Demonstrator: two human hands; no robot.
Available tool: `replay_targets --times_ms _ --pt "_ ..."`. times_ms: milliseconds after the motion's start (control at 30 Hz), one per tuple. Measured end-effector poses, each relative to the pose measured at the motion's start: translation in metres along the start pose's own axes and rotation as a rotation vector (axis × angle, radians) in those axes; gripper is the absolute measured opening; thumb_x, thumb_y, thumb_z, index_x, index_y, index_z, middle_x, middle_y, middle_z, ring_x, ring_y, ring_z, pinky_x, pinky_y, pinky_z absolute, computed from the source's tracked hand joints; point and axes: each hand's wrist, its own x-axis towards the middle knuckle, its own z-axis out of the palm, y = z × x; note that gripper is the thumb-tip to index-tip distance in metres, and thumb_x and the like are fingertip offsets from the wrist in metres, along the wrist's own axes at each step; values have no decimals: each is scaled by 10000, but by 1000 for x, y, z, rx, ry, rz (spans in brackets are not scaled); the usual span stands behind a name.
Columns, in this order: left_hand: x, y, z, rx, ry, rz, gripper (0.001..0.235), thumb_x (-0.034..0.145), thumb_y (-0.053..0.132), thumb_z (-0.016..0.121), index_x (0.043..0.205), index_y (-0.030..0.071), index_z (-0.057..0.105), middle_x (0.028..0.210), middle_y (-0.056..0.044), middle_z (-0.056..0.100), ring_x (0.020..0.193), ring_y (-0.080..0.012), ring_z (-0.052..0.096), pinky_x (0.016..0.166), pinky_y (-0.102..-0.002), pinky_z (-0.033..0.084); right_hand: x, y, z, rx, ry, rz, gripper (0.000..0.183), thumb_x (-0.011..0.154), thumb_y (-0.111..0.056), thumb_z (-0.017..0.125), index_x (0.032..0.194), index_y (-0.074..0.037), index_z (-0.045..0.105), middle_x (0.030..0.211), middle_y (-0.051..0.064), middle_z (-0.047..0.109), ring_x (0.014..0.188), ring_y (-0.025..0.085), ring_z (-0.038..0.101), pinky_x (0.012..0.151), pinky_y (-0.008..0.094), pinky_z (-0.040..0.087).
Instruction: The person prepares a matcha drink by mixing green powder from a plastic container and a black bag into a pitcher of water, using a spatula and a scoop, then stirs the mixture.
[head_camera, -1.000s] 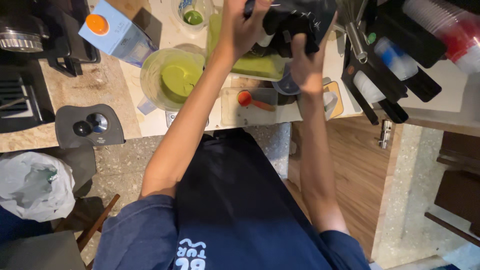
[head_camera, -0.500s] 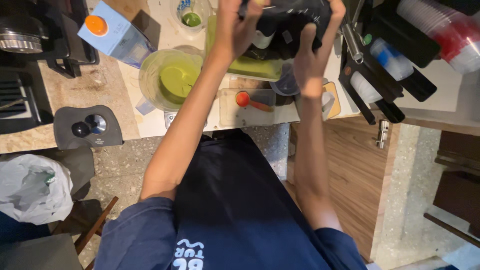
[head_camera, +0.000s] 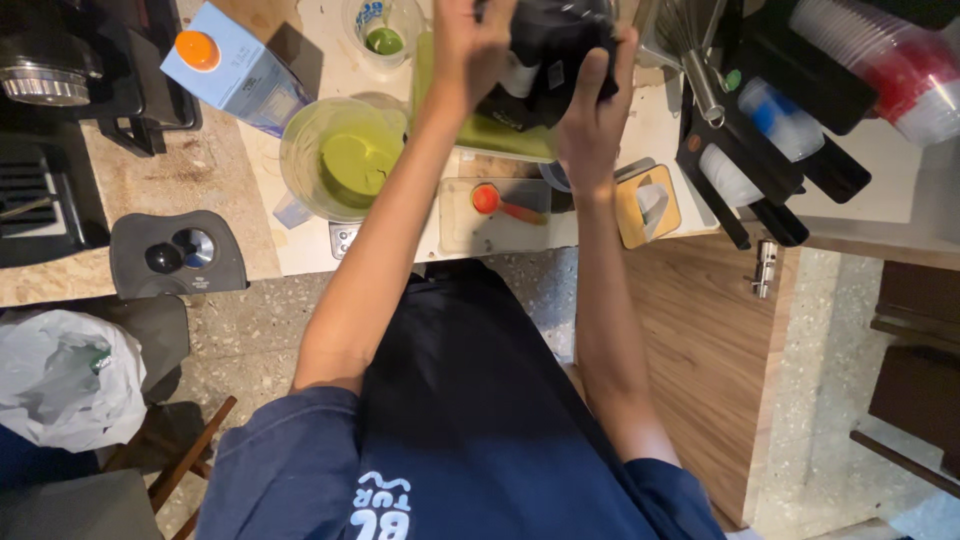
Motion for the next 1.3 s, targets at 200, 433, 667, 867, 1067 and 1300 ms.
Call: replay_targets --times_ms 200,433,667,867,1067,1300 --pt "9 -6 1 107 63 201 295 1020 227 692 859 -15 641 682 -46 615 624 -131 561 626 -311 475 9 -22 -11 131 -41 -192 463 1127 -354 665 1467 -102 479 1339 16 531 1173 116 551 1024 251 485" --pt "15 -19 8 -263 -57 89 245 1036 171 763 1040 -14 603 883 -76 604 835 -165 576 786 -336 501 6 29 -21 232 -222 367 615 869 -125 890 1367 -7 549 1275 30 645 1189 181 603 1047 334 506" --pt "-22 13 -19 21 -260 -55 623 964 121 807 1458 30 440 1296 -129 721 1211 -233 718 1067 -355 553 -15 54 -5 280 -29 346 334 1033 -146 742 1315 -5 632 1238 53 676 1123 148 614 1020 304 507" --pt "-33 -13 -7 147 -231 240 674 941 12 755 1487 -6 360 1374 -190 592 1302 -315 578 1134 -411 423 -29 122 6 674 50 555 295 1026 -111 648 1286 30 643 1196 87 671 1086 177 626 975 333 507" --pt "-15 -4 -20 96 -127 95 459 961 181 824 1307 20 568 1039 -108 743 944 -206 739 871 -322 580 -38 122 -20 340 -141 397 351 984 56 625 1334 36 642 1316 89 649 1213 184 624 1085 344 505" --pt "-10 8 -19 -43 -149 174 483 1029 393 702 1352 65 555 1050 -79 725 942 -155 699 866 -289 551 -5 48 -24 681 -433 367 601 904 47 749 1434 -42 480 1382 11 602 1189 154 620 1057 352 557"
